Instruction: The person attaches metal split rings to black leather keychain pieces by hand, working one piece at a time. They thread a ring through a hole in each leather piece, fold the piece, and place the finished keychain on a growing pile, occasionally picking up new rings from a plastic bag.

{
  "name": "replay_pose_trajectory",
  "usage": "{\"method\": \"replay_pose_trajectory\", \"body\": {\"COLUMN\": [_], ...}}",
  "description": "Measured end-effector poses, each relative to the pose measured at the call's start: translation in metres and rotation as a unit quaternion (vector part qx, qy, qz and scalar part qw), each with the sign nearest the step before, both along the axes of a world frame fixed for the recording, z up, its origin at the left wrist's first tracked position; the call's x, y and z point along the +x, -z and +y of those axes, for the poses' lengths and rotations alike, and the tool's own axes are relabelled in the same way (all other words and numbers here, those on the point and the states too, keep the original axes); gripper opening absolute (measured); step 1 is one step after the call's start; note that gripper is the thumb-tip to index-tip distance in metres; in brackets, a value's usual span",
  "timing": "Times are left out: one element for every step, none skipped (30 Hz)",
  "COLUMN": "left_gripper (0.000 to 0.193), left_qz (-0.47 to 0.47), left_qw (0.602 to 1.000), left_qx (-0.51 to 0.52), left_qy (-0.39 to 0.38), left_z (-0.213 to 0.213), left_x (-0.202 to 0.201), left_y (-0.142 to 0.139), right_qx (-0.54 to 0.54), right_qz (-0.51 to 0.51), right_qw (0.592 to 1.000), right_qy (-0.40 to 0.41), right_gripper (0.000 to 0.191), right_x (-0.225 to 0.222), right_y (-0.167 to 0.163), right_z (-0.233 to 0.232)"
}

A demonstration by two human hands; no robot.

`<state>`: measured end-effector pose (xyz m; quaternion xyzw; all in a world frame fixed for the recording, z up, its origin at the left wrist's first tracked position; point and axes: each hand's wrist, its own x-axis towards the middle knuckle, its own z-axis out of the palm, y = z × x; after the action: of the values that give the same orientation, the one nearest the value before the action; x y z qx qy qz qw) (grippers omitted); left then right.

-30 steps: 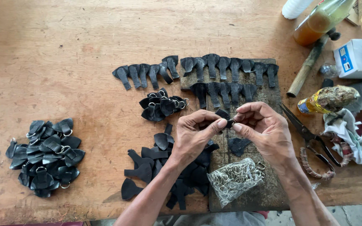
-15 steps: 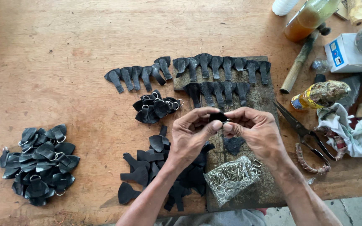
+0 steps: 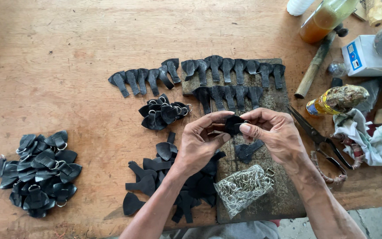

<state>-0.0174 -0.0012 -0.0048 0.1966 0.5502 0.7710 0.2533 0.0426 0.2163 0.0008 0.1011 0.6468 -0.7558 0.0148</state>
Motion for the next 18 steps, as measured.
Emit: {"method": "replay_pose_trajectory", "body": {"left_gripper": [0.048, 0.048, 0.048, 0.049, 0.051, 0.054, 0.057, 0.057, 0.058, 0.059, 0.056, 0.052, 0.049, 0.047, 0.045, 0.043, 0.041, 0.039], "left_qz": [-0.004, -0.008, -0.011, -0.015, -0.007, 0.002, 0.013, 0.001, -0.011, -0.026, -0.041, -0.054, -0.066, -0.074, -0.083, -0.092, -0.094, -0.096], "left_qw": [1.0, 1.0, 1.0, 1.0, 1.0, 1.0, 1.0, 1.0, 1.0, 0.999, 0.999, 0.997, 0.996, 0.995, 0.994, 0.993, 0.993, 0.993], "left_qx": [0.009, 0.005, 0.001, -0.004, -0.006, -0.009, -0.01, -0.007, -0.005, -0.003, 0.013, 0.029, 0.045, 0.044, 0.042, 0.04, 0.04, 0.039], "left_qy": [0.005, 0.007, 0.008, 0.008, 0.004, 0.001, -0.002, -0.011, -0.02, -0.028, -0.034, -0.04, -0.046, -0.049, -0.053, -0.056, -0.057, -0.059], "left_z": [0.0, -0.0003, -0.0001, -0.0004, -0.0008, -0.0015, -0.0013, -0.0008, -0.0003, -0.0003, 0.0002, 0.0007, 0.001, 0.0005, 0.0003, 0.0, -0.0003, -0.0008], "left_x": [0.0001, 0.0003, 0.0, 0.0002, 0.0002, 0.0002, -0.0005, -0.0018, -0.0028, -0.0026, -0.0029, -0.0042, -0.0052, -0.006, -0.0065, -0.0069, -0.0072, -0.0072], "left_y": [0.0, -0.0001, -0.0005, -0.0009, -0.0013, -0.0018, -0.0021, -0.0023, -0.0024, -0.0024, -0.0023, -0.002, -0.0017, -0.0013, -0.001, -0.0006, -0.0002, 0.0003], "right_qx": [0.008, 0.016, 0.025, 0.036, 0.048, 0.06, 0.058, 0.055, 0.053, 0.059, 0.066, 0.073, 0.079, 0.085, 0.09, 0.093, 0.096, 0.099], "right_qz": [-0.004, -0.008, -0.011, -0.014, -0.016, -0.018, -0.015, -0.011, -0.009, -0.008, -0.007, -0.005, -0.002, 0.0, 0.001, 0.004, 0.007, 0.009], "right_qw": [1.0, 1.0, 1.0, 0.999, 0.999, 0.998, 0.998, 0.998, 0.998, 0.998, 0.998, 0.997, 0.997, 0.996, 0.996, 0.995, 0.995, 0.995], "right_qy": [0.001, 0.003, 0.004, 0.004, 0.004, 0.004, 0.008, 0.012, 0.016, 0.018, 0.019, 0.021, 0.023, 0.024, 0.025, 0.025, 0.026, 0.027], "right_gripper": [0.027, 0.027, 0.027, 0.027, 0.028, 0.028, 0.028, 0.028, 0.028, 0.028, 0.028, 0.028, 0.028, 0.028, 0.027, 0.027, 0.027, 0.026], "right_x": [-0.0003, -0.0004, -0.0008, -0.0007, -0.0008, -0.0008, -0.0011, -0.0014, -0.0014, -0.001, -0.0009, -0.001, -0.001, -0.0008, -0.0003, 0.0, 0.0002, 0.0004], "right_y": [-0.0006, -0.0012, -0.0019, -0.0026, -0.0032, -0.0037, -0.0041, -0.0043, -0.0045, -0.0048, -0.0051, -0.0055, -0.0059, -0.0061, -0.0065, -0.0068, -0.007, -0.007], "right_z": [0.0002, 0.0002, 0.0006, 0.0007, 0.0007, 0.0004, 0.0004, -0.0002, -0.0006, -0.001, -0.001, -0.0008, -0.0005, -0.0008, -0.0005, -0.0004, -0.0003, -0.0005]}}
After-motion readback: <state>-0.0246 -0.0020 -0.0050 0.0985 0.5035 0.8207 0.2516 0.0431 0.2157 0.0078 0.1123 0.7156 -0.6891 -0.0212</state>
